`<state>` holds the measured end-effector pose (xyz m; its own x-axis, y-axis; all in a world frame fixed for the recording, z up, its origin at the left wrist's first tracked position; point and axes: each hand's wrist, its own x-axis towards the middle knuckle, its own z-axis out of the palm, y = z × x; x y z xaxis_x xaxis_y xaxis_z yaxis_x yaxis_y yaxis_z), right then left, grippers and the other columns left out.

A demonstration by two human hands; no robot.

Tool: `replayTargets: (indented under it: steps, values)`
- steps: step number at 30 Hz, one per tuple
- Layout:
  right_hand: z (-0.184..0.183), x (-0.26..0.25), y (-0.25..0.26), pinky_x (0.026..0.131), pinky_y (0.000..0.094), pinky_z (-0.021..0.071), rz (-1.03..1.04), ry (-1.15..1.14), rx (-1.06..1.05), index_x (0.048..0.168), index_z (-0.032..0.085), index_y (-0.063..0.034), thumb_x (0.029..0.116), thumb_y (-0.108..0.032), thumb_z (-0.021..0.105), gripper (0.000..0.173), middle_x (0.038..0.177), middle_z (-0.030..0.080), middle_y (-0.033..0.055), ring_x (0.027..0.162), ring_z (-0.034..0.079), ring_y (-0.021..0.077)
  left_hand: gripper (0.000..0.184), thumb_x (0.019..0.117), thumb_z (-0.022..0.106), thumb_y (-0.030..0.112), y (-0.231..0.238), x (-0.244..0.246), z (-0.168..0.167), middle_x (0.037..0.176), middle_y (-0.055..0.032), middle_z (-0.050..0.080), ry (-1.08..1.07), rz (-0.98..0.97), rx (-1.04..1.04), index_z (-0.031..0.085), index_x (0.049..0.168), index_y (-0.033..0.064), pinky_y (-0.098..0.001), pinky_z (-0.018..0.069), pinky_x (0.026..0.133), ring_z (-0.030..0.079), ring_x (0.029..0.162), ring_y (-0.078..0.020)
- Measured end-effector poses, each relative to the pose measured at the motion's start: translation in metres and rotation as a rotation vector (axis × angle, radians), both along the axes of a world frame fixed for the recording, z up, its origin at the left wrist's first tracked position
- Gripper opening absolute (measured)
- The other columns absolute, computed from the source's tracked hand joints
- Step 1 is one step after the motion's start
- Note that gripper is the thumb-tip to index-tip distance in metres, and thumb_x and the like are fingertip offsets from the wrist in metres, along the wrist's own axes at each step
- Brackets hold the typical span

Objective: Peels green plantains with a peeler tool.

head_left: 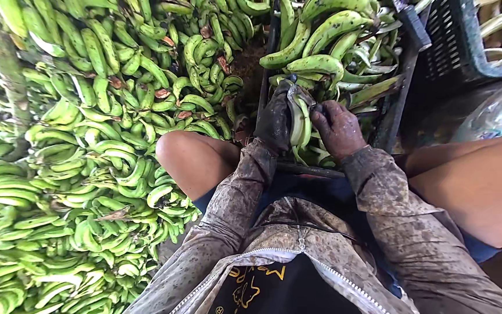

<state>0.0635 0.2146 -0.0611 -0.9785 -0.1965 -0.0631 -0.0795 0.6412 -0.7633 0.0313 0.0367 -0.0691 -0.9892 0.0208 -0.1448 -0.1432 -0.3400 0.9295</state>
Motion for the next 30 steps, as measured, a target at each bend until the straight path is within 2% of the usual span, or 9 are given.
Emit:
replayTargets:
  steps: [2,8,11,13,15,19,24,27,30]
  values:
    - [0.003,0.002,0.002,0.090,0.0593,0.0547,-0.007,0.000,0.040,0.127,0.061,0.0008,0.1077,-0.047,0.046,0.053,0.120,0.064,0.0257,0.105,0.068,0.0414,0.046,0.1121,0.033,0.020,0.000,0.002,0.000,0.147,-0.0131,0.051,0.002,-0.048,-0.117,0.036,0.155,0.0039,-0.0355,0.0444,0.112,0.053,0.131,-0.0157]
    - [0.013,-0.033,0.020,0.097,0.0622,0.0503,-0.113,-0.098,0.120,0.124,0.064,-0.0002,0.1079,-0.050,0.044,0.056,0.117,0.069,0.0250,0.112,0.067,0.0418,0.044,0.1130,0.033,0.028,-0.001,0.012,0.034,0.127,-0.0089,0.064,-0.115,-0.455,-0.371,0.052,0.142,0.0011,-0.0272,0.0525,0.099,0.062,0.111,-0.0065]
    - [0.021,-0.033,0.029,0.096,0.0656,0.0500,-0.256,-0.131,0.158,0.127,0.063,-0.0029,0.1059,-0.056,0.043,0.061,0.126,0.066,0.0251,0.115,0.065,0.0431,0.044,0.1084,0.045,0.032,-0.003,0.011,0.033,0.103,-0.0085,0.068,-0.162,-0.522,-0.156,0.047,0.144,0.0057,-0.0323,0.0611,0.073,0.068,0.082,-0.0141]
    - [0.022,-0.028,0.032,0.098,0.0646,0.0491,-0.292,-0.082,0.105,0.131,0.063,-0.0026,0.1047,-0.055,0.047,0.060,0.131,0.063,0.0251,0.119,0.064,0.0423,0.044,0.1063,0.051,0.026,-0.003,0.005,0.031,0.099,-0.0125,0.067,-0.205,-0.374,0.033,0.047,0.145,0.0065,-0.0373,0.0613,0.067,0.067,0.076,-0.0208]
    - [0.020,-0.018,0.027,0.100,0.0574,0.0511,-0.211,0.001,-0.001,0.128,0.063,0.0004,0.1042,-0.048,0.053,0.055,0.126,0.065,0.0245,0.115,0.065,0.0375,0.028,0.1096,0.044,0.027,-0.001,-0.005,0.031,0.095,-0.0108,0.065,-0.269,-0.065,0.235,0.053,0.127,0.0076,-0.0384,0.0604,0.070,0.067,0.078,-0.0206]
    - [0.004,0.004,0.004,0.089,0.0570,0.0572,0.010,0.115,-0.076,0.121,0.066,0.0036,0.0995,-0.039,0.066,0.048,0.118,0.067,0.0253,0.100,0.070,0.0385,0.040,0.1093,0.036,0.044,-0.004,-0.026,0.042,0.096,-0.0081,0.065,-0.438,0.345,0.422,0.057,0.117,0.0108,-0.0409,0.0588,0.078,0.067,0.087,-0.0202]
    - [0.007,-0.004,0.005,0.089,0.0608,0.0555,0.010,0.051,-0.018,0.128,0.061,0.0023,0.1002,-0.046,0.063,0.056,0.122,0.065,0.0260,0.103,0.069,0.0410,0.049,0.1097,0.025,0.048,-0.006,-0.026,0.043,0.084,-0.0067,0.062,-0.390,0.082,0.449,0.056,0.102,0.0121,-0.0400,0.0581,0.069,0.064,0.075,-0.0207]
    - [0.006,-0.005,0.002,0.088,0.0596,0.0551,-0.007,0.074,-0.033,0.125,0.061,0.0033,0.1017,-0.046,0.060,0.054,0.117,0.066,0.0261,0.100,0.069,0.0407,0.034,0.1115,0.034,0.035,0.005,-0.019,0.038,0.093,-0.0065,0.062,-0.303,0.065,0.275,0.056,0.117,0.0094,-0.0339,0.0588,0.070,0.064,0.079,-0.0165]
    - [0.008,-0.007,-0.002,0.090,0.0587,0.0551,-0.047,0.067,-0.024,0.124,0.062,0.0040,0.1047,-0.045,0.054,0.054,0.116,0.067,0.0270,0.102,0.069,0.0410,0.046,0.1127,0.032,0.037,0.009,-0.007,0.024,0.123,-0.0103,0.064,-0.253,0.097,-0.185,0.051,0.143,0.0073,-0.0354,0.0544,0.095,0.064,0.108,-0.0146]
